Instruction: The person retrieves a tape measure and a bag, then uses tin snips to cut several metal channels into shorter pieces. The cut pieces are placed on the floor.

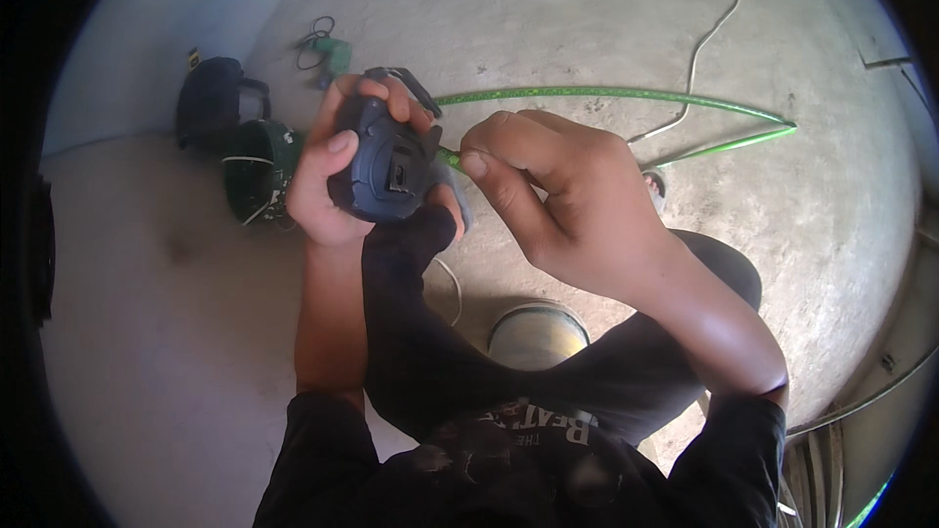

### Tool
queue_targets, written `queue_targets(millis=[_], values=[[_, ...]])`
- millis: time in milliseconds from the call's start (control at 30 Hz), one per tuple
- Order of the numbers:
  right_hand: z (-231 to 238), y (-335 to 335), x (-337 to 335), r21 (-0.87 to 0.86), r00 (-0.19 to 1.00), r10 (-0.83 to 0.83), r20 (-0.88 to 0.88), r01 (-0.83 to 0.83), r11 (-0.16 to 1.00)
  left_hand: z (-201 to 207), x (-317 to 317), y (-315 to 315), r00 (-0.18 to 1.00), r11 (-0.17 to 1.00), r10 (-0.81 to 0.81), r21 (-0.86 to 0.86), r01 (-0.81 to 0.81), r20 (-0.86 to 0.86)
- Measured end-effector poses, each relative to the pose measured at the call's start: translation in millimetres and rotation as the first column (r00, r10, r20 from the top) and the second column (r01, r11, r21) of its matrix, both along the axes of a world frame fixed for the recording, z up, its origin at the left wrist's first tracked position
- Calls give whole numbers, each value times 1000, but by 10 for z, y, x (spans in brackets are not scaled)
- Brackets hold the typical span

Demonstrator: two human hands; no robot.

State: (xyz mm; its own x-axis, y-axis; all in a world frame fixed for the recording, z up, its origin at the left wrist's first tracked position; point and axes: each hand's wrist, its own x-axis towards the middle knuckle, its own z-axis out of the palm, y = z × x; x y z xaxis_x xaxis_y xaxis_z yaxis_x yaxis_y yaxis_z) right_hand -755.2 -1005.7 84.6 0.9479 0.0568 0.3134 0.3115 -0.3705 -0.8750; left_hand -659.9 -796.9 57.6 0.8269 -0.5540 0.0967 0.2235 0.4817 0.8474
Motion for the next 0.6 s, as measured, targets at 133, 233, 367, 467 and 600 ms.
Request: queue_targets(millis=[133, 233, 367, 467, 600], values=[[24, 64, -51, 52, 986, 8, -169, 0, 999, -45, 129, 64, 999, 998, -29, -49, 31, 41], [28, 70, -42, 7, 974, 47, -223, -46, 999, -66, 158, 89, 996, 996, -51, -66, 56, 74], [-156, 70, 13, -97, 991, 4, -137, -17, 995, -99, 174, 96, 990, 990, -97, -93, 106, 98], [-204, 48, 57, -170, 984, 7, -176, -37, 985, -101, 183, 132, 991, 992, -92, -75, 100, 100], [-284, 117, 83, -130, 981, -22, -192, -3, 992, -113, 227, 160, 989, 992, -76, -88, 87, 123]])
